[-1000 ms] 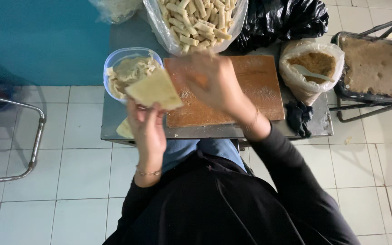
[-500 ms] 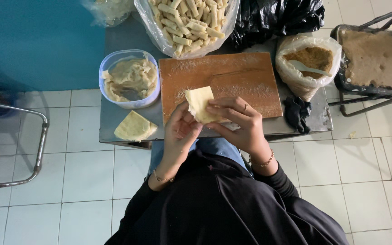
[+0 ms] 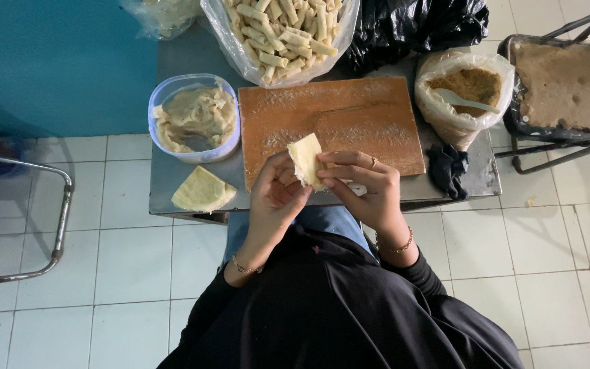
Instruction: The person cuts a large dough sheet into small triangular pieces by hand and arranges the triangles on a wooden board. They then spoon brown filling from a plastic bag onto the triangles and fold the dough pieces over the filling, setting the folded pastries back on the board.
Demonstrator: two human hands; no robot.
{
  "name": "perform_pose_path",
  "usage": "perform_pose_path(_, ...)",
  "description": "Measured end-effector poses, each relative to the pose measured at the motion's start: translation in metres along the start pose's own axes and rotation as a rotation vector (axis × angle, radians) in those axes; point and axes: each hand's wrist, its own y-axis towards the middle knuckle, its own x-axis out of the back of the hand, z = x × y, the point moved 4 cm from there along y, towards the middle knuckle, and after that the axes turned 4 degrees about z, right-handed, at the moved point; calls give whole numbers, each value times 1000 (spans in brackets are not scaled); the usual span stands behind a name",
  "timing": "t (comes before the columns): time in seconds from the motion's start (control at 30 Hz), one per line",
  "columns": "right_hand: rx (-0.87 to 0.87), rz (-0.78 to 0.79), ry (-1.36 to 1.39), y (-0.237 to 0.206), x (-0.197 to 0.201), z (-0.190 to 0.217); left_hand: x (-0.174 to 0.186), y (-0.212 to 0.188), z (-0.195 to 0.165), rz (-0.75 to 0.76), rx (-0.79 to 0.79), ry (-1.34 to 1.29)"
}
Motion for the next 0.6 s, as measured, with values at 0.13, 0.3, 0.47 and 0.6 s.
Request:
perform_pose_path(0.13,53,-32,-103,1,-1,9,2,-2,4,-17,39,-30)
perform_pose_path(0.3,67,-51,-148,3,-2,15,9,-4,12,-60,9,-21)
perform_pose_path(0.47,22,-22,-125,2,-1,15,13,-7,17,-119,78,59)
perform_pose_path(0.6,-30,23,-109,-1,-2,15,10,-8,14,-139,112,121)
